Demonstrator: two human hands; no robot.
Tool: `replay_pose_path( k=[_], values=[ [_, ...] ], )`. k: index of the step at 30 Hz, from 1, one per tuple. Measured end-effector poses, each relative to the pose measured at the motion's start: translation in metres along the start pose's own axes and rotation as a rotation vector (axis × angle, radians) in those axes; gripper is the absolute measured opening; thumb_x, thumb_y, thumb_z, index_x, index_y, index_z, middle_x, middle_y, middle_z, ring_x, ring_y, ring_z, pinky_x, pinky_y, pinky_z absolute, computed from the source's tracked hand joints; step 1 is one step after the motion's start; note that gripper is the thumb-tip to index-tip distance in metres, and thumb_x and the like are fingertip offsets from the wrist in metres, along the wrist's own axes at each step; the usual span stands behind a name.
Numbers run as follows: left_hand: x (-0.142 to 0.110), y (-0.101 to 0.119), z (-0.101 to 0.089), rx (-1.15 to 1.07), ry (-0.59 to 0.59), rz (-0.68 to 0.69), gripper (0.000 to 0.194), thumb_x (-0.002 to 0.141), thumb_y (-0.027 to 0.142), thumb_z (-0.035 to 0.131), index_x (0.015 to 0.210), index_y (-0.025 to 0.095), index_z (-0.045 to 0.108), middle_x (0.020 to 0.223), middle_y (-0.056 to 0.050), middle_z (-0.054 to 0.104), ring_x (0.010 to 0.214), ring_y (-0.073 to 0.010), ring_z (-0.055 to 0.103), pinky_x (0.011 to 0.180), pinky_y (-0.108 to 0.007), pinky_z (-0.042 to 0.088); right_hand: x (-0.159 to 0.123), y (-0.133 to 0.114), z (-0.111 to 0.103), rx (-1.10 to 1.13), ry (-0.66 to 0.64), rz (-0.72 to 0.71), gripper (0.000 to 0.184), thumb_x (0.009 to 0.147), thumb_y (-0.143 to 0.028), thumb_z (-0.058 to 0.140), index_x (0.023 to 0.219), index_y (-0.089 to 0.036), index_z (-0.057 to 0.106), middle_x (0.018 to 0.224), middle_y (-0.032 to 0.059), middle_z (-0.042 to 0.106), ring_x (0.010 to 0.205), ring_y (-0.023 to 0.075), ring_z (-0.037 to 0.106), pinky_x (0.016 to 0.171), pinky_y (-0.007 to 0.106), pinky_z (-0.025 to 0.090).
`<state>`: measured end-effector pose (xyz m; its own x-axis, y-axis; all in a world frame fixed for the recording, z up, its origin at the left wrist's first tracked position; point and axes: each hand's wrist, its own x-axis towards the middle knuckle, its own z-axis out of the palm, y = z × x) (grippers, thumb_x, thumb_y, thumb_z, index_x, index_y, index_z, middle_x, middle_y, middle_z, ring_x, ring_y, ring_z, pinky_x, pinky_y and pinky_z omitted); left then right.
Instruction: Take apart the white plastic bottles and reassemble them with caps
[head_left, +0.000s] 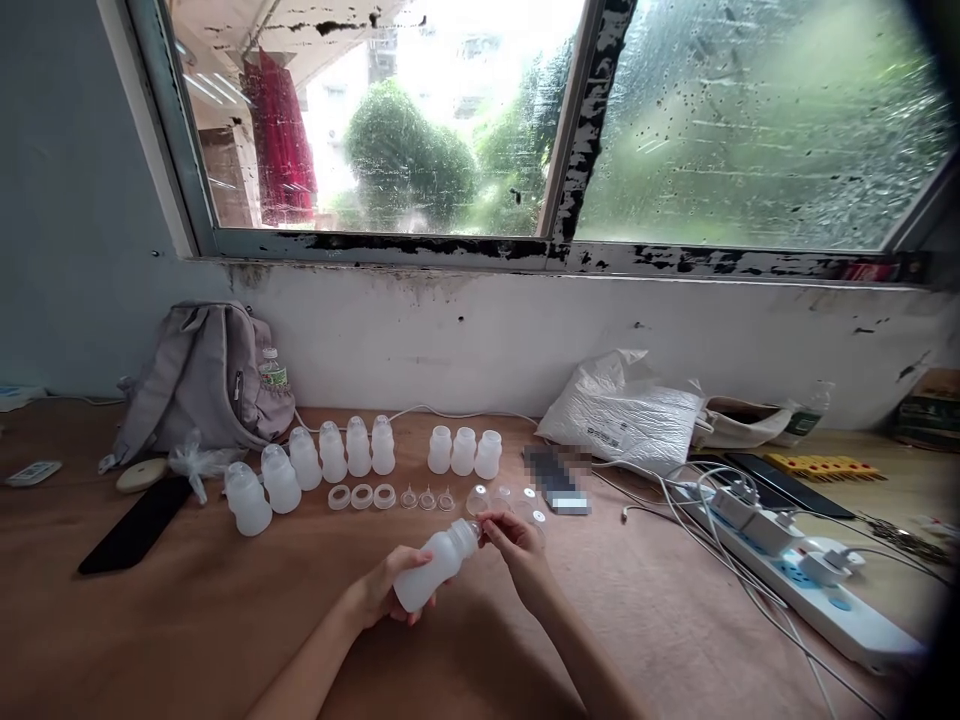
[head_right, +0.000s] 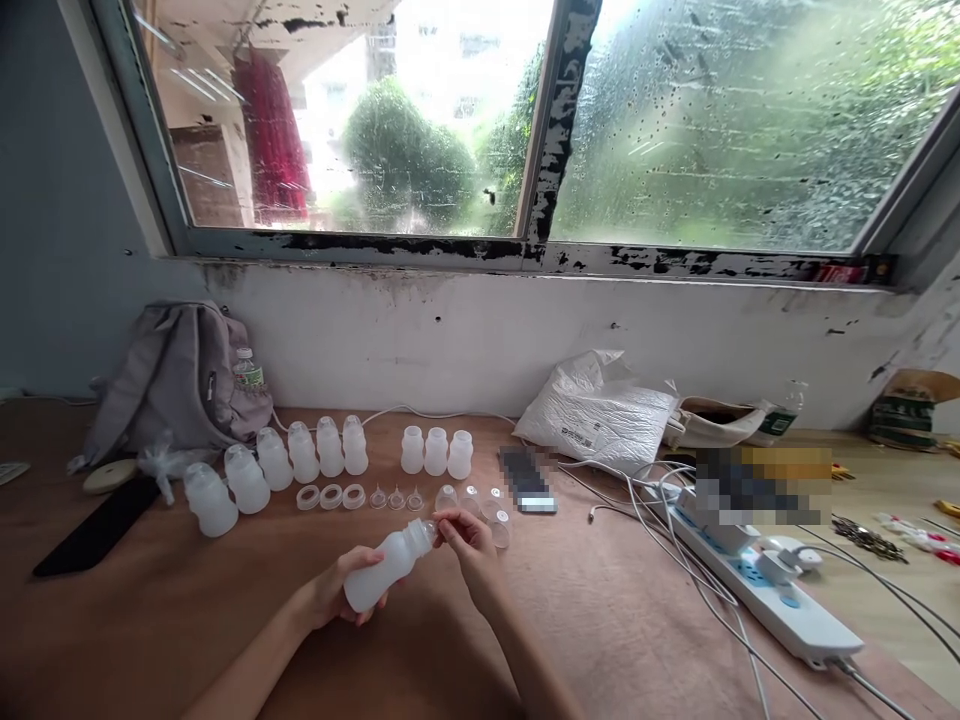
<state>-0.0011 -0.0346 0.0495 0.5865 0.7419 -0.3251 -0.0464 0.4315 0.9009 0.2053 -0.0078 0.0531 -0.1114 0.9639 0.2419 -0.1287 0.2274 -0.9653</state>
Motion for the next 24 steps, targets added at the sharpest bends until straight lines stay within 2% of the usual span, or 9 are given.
replay_pose_path(
  k=[2,4,6,9,11,13,16,19,24],
  values=[
    [0.000,0.001,-0.002,-0.041,0.016,-0.045,0.060,0.074,0.060,0.033,0.087,0.008,0.059,0.057,-0.003,0.057,0.033,-0.0069,0.045,0.032,-0.018,0.014,0.002,0.001,-0.002,-0.008,0.066,-0.028,0.022,0.072,-0.036,0.060,0.085,-0.018,0.060,0.076,0.0032,0.060,0.071,0.0160,0.055,0.066,0.029,0.044],
    [0.003,0.002,-0.004,-0.106,0.052,-0.006,0.062,0.075,0.062,0.030,0.089,0.009,0.058,0.060,-0.004,0.058,0.036,-0.0077,0.047,0.033,-0.018,0.017,0.003,0.003,-0.004,-0.036,0.110,-0.061,0.026,0.072,-0.036,0.060,0.093,-0.020,0.057,0.082,0.0040,0.060,0.077,0.0177,0.055,0.069,0.031,0.045],
    [0.006,0.002,-0.007,-0.188,0.120,0.116,0.055,0.077,0.057,0.032,0.090,0.010,0.057,0.068,-0.005,0.059,0.045,-0.0098,0.052,0.035,-0.018,0.024,0.004,0.006,-0.004,-0.140,0.103,-0.107,0.028,0.072,-0.036,0.060,0.095,-0.021,0.056,0.079,0.0038,0.060,0.074,0.0182,0.056,0.068,0.033,0.046],
    [0.012,0.001,-0.012,-0.236,0.274,0.295,0.043,0.078,0.050,0.039,0.093,0.013,0.055,0.079,-0.006,0.060,0.061,-0.0131,0.057,0.045,-0.021,0.037,0.000,0.015,0.000,-0.396,0.032,-0.191,0.020,0.072,-0.036,0.058,0.086,-0.022,0.058,0.069,0.0027,0.059,0.063,0.0172,0.054,0.062,0.032,0.046],
    [0.014,0.000,-0.016,-0.166,0.399,0.399,0.038,0.075,0.045,0.048,0.098,0.015,0.054,0.087,-0.006,0.061,0.072,-0.0148,0.057,0.053,-0.022,0.042,-0.003,0.021,0.005,-0.537,-0.024,-0.246,0.016,0.074,-0.034,0.055,0.083,-0.022,0.059,0.068,0.0024,0.058,0.060,0.0165,0.053,0.059,0.032,0.045],
    [0.015,-0.002,-0.020,-0.064,0.535,0.493,0.041,0.071,0.041,0.057,0.102,0.016,0.053,0.099,-0.007,0.060,0.086,-0.0171,0.056,0.064,-0.023,0.044,-0.003,0.021,0.011,-0.623,-0.041,-0.302,0.017,0.076,-0.031,0.053,0.089,-0.022,0.057,0.074,0.0032,0.058,0.064,0.0167,0.053,0.061,0.031,0.045],
    [0.018,-0.004,-0.027,0.081,0.689,0.570,0.047,0.065,0.039,0.064,0.103,0.013,0.053,0.106,-0.010,0.058,0.097,-0.0211,0.054,0.079,-0.027,0.043,0.007,0.008,0.024,-0.711,-0.013,-0.384,0.026,0.079,-0.029,0.049,0.104,-0.021,0.050,0.085,0.0052,0.057,0.072,0.0173,0.054,0.066,0.032,0.045],
    [0.020,-0.006,-0.031,0.207,0.731,0.618,0.047,0.064,0.040,0.064,0.100,0.012,0.054,0.102,-0.012,0.060,0.091,-0.0228,0.057,0.077,-0.031,0.045,0.027,-0.014,0.040,-0.814,-0.061,-0.453,0.025,0.082,-0.028,0.045,0.106,-0.022,0.049,0.095,0.0067,0.055,0.082,0.0179,0.053,0.071,0.032,0.044],
    [0.022,-0.006,-0.034,0.260,0.785,0.685,0.050,0.064,0.043,0.063,0.103,0.014,0.052,0.102,-0.011,0.059,0.089,-0.0231,0.057,0.072,-0.031,0.046,0.066,-0.035,0.064,-1.003,-0.203,-0.512,0.006,0.078,-0.023,0.054,0.081,-0.020,0.057,0.085,0.0045,0.054,0.079,0.0167,0.051,0.070,0.029,0.042]
  ],
)
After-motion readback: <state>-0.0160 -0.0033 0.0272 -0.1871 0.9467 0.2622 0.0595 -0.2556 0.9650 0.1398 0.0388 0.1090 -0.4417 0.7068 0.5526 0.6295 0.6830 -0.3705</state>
